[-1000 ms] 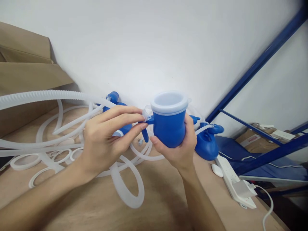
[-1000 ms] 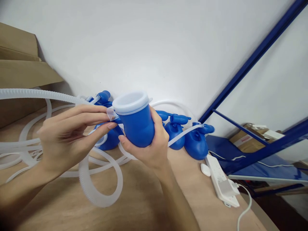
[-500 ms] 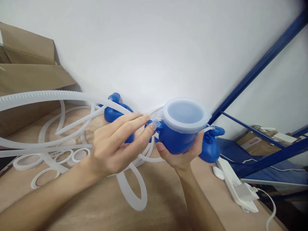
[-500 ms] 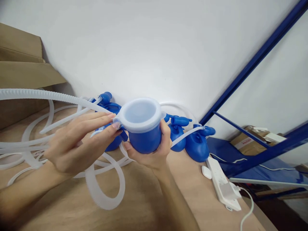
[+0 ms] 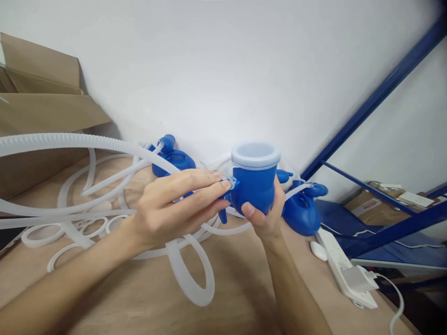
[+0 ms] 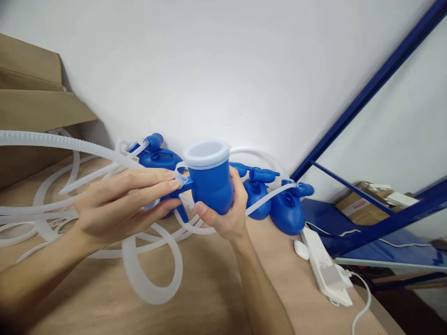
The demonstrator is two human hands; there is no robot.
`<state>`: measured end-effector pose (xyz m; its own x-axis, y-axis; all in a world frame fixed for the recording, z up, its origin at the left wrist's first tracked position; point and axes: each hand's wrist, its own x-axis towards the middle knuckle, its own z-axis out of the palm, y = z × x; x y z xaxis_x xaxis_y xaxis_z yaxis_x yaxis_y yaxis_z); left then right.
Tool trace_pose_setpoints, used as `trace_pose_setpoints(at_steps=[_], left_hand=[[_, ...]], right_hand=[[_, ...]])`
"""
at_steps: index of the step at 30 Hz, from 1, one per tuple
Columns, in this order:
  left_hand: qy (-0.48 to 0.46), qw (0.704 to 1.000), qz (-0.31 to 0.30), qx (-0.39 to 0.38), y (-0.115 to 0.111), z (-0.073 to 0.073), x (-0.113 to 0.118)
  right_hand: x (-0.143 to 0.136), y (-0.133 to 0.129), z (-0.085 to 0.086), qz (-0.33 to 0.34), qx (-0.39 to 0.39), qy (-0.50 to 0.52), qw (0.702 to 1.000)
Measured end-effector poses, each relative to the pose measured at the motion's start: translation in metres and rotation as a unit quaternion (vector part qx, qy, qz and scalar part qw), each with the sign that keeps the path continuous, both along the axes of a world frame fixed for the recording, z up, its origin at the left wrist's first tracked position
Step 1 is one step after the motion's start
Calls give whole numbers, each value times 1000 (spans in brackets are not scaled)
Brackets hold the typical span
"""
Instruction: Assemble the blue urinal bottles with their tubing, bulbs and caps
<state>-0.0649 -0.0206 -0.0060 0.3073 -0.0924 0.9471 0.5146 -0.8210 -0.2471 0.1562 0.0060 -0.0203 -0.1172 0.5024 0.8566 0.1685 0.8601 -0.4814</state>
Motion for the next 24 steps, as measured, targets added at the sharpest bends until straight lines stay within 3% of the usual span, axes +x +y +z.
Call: trace_pose_setpoints(at_steps=[5, 12, 18, 24], left_hand=[[21, 999, -29, -9, 4, -5, 1], [-22, 999, 45, -15, -9, -12, 12], [13, 993, 114, 8, -15, -18, 13], [35, 999, 33, 3, -14, -22, 25]], right_hand=[[3, 6, -1, -8, -8, -12, 1000], [9, 2, -11, -92, 103, -10, 990], [5, -2, -10, -162, 166, -17, 973], [8, -10, 1, -188, 177, 24, 966]])
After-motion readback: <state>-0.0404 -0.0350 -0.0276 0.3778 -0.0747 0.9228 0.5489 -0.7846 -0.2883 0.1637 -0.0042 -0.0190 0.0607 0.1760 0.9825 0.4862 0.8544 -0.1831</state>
